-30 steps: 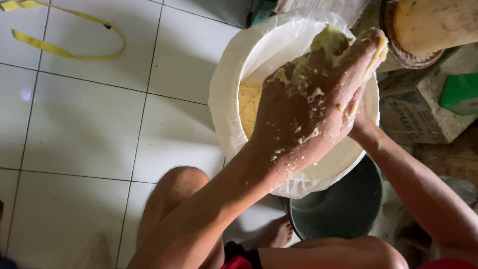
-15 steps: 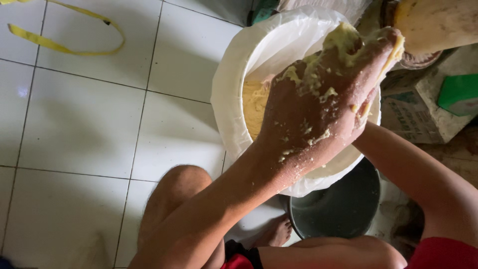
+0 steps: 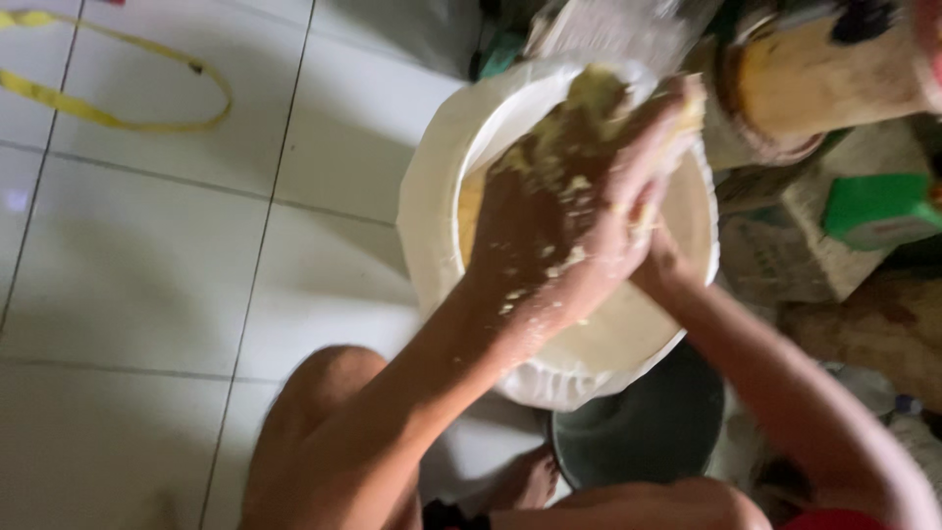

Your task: The person kneads a large mass of dough by hand inside a white bucket lined with a plastic bag. They repeatedly press, fold, and pull the dough to develop its texture, working it continuously within the bucket.

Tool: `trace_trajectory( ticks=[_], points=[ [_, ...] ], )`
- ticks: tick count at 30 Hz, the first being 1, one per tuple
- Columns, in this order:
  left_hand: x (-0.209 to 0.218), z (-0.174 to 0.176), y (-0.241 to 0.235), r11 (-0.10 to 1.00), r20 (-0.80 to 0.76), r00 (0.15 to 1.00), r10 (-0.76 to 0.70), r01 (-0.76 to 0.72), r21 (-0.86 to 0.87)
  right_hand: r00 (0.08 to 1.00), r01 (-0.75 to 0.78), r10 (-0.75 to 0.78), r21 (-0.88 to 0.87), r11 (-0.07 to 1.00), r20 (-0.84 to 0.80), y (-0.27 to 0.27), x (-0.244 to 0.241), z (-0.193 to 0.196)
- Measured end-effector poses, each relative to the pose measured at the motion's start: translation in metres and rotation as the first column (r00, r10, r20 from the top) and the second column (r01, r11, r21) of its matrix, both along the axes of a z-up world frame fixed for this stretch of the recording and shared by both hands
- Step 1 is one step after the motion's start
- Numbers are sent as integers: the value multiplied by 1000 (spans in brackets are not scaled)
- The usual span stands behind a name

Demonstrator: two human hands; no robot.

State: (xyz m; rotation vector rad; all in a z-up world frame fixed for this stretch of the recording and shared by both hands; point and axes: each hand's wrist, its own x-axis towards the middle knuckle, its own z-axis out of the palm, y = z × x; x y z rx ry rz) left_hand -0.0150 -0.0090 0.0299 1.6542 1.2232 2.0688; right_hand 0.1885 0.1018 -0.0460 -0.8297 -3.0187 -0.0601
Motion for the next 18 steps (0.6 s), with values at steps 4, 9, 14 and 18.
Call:
trace_trajectory(
  ticks=[4, 9, 14, 18],
  points=[
    [-6, 6, 5, 966, -170, 956, 238, -251, -58, 993, 89, -79, 126, 988, -84, -24, -18, 26],
    [-14, 21, -11, 946, -90, 996, 8, -36, -322, 918, 279, -149, 332, 901, -368, -38, -40, 96],
    [11, 40, -14, 962, -74, 996, -56, 34, -271, 564, 254, -303, -188, 949, -768, -36, -45, 135],
    [24, 43, -19, 928, 21, 986, -165, 162, -337, 366, 4, -461, -494, 870, -808, -31, -39, 129]
  ],
)
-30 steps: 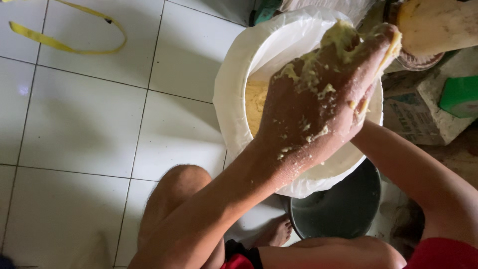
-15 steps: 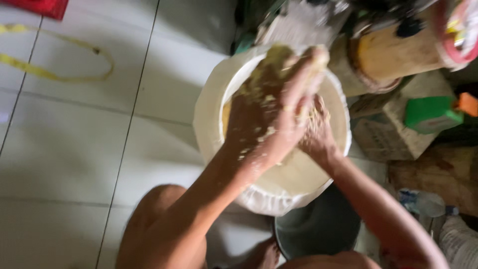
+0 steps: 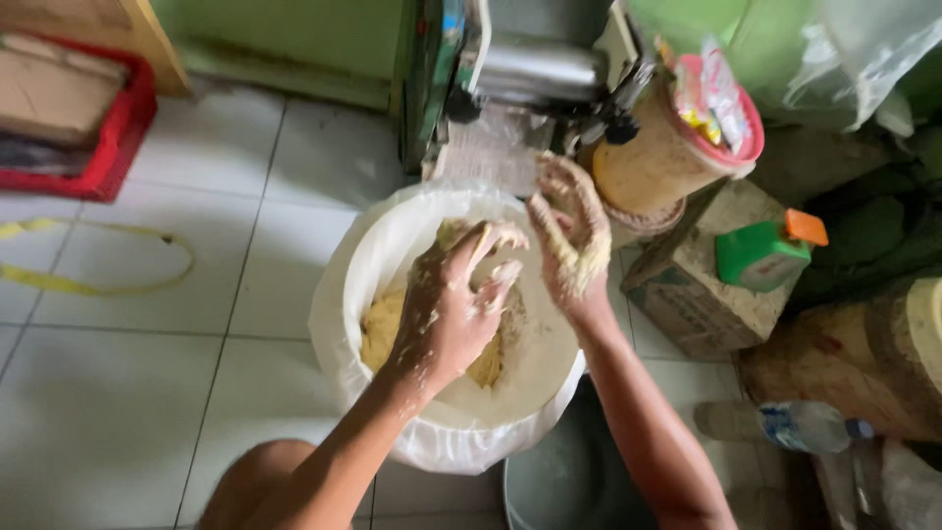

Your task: The person kneads a large mass of dough by hand inside a white bucket lined with a plastic bag. They repeatedly press, fold, and pull the dough to develop its texture, working it continuously within the bucket.

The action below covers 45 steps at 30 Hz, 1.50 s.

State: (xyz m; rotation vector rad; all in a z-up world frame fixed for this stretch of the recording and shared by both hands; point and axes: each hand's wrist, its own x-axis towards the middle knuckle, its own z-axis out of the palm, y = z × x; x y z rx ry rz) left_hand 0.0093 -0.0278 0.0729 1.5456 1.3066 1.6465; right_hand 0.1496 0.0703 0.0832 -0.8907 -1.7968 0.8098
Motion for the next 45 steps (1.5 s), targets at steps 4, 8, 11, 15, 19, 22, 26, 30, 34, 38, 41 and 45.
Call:
trace_trajectory(
  ticks=[4, 8, 11, 15, 19, 22, 26, 30, 34, 38, 41, 45],
  points=[
    [5, -6, 0, 990, -15, 999, 37, -34, 140, 989, 52, -61, 70, 996, 134, 0, 13, -9],
    [1, -11, 4, 957, -369, 893, 258, -185, 222, 998, -18, 17, 0, 1000, -67, 7, 19, -13],
    [-2, -12, 13, 902, -633, 653, 416, -209, 377, 976, -119, 108, -46, 992, -191, 16, 30, -7],
    [4, -14, 10, 950, -716, 625, 310, -176, 258, 975, -167, 150, -97, 981, -164, 16, 46, 3],
    [6, -10, 6, 962, -745, 608, 274, -169, 215, 986, -140, 135, -42, 989, -100, 9, 54, 14],
    [4, 0, 6, 986, -814, 568, 122, -161, 35, 993, -113, 112, 33, 993, 42, 2, 60, 25],
    [-9, 15, 4, 853, 18, 853, -521, 521, -35, 989, -143, 142, 4, 990, 42, 2, 64, 33],
    [-32, 24, -1, 592, 646, 280, -710, 734, 332, 958, -277, 245, -272, 922, -146, 5, 65, 22],
    [-42, 26, -3, 587, 730, 195, -655, 740, 328, 910, -388, 410, -227, 893, 57, 12, 68, -9],
    [-36, 21, -3, 545, 683, 213, -699, 777, 316, 823, -568, 548, -244, 786, -151, 18, 60, -53],
    [-35, 21, -3, 552, 668, 267, -695, 793, 256, 846, -467, 523, -331, 820, 102, 8, 50, -65],
    [-37, 23, 0, 636, 608, 405, -683, 739, 223, 837, -534, 421, -690, 489, -349, -22, 33, -48]
  ],
)
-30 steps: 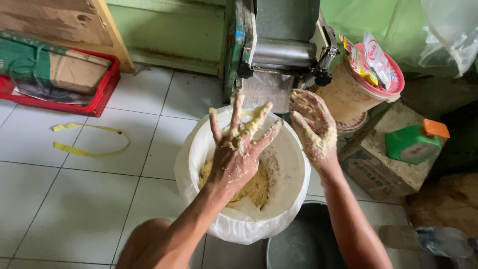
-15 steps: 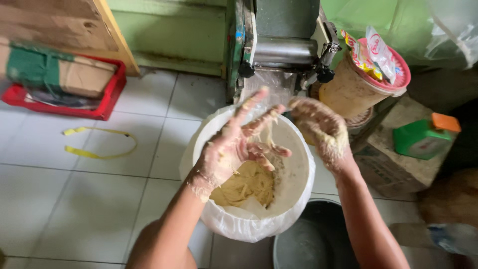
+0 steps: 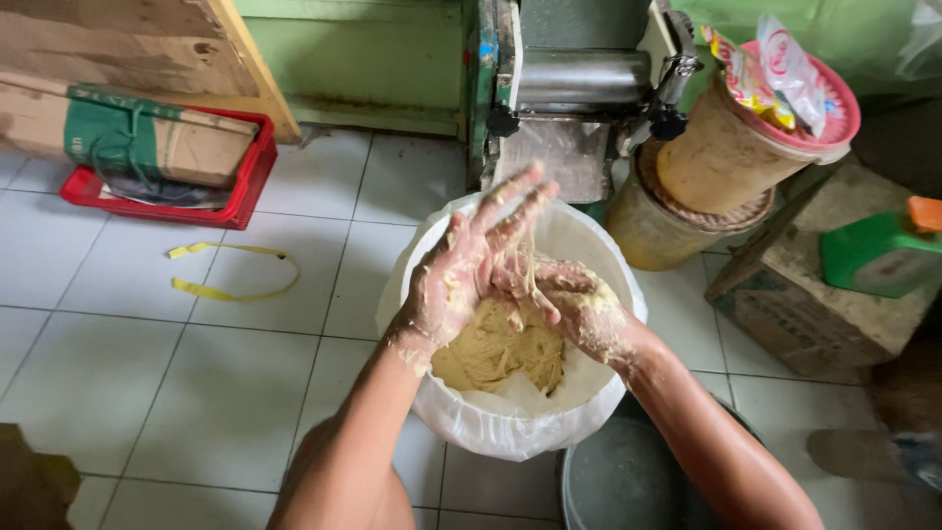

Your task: The person kneads a large mass of dough by hand inside a white bucket lined with a plastic bag. They repeatedly press, fold, and pull the dough to develop its texture, working it continuously within the bucket.

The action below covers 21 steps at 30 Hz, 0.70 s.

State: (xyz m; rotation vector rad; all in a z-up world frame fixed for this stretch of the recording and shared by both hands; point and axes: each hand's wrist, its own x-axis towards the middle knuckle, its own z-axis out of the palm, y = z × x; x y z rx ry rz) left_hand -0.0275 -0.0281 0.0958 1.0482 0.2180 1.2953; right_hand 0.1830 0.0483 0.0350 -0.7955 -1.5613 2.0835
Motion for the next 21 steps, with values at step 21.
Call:
trace_trajectory(
  ticks=[21],
  points=[
    [-2, 2, 0, 997, -39, 997, -68, 69, 18, 978, 152, -165, -109, 982, -125, 3, -11, -2]
  ],
)
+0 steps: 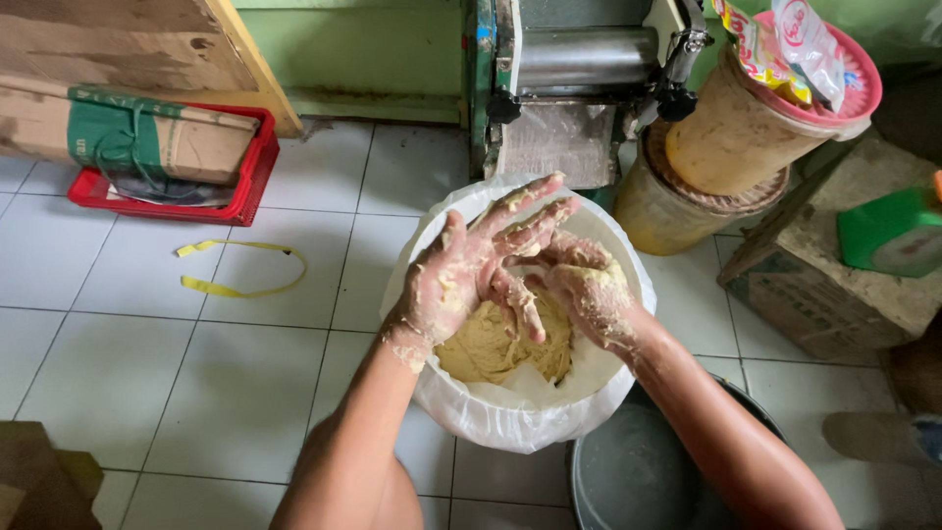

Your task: The person kneads a large mass of dough by hand inside a white bucket lined with a plastic bag. They repeatedly press, fold, and pull the dough to develop its texture, working it continuously within the bucket.

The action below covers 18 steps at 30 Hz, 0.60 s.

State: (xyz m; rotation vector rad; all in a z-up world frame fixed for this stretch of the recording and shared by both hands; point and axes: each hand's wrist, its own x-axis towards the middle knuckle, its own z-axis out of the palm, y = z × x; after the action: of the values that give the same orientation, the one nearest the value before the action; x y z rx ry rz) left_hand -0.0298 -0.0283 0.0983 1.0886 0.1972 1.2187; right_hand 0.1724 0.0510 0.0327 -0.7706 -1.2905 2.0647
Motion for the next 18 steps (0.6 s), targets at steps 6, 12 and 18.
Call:
trace_trajectory(
  ticks=[6, 12, 18],
  points=[
    [4, -8, -1, 972, 190, 969, -159, 187, -141, 995, 56, -65, 113, 992, 73, 0, 5, 11],
    [12, -5, -1, 976, 249, 961, -120, 160, -147, 990, 90, -116, 276, 957, 82, -11, -3, 33],
    [28, 3, 1, 890, 452, 892, -15, 219, -401, 978, 195, -203, 132, 972, 51, -19, -7, 43]
  ],
)
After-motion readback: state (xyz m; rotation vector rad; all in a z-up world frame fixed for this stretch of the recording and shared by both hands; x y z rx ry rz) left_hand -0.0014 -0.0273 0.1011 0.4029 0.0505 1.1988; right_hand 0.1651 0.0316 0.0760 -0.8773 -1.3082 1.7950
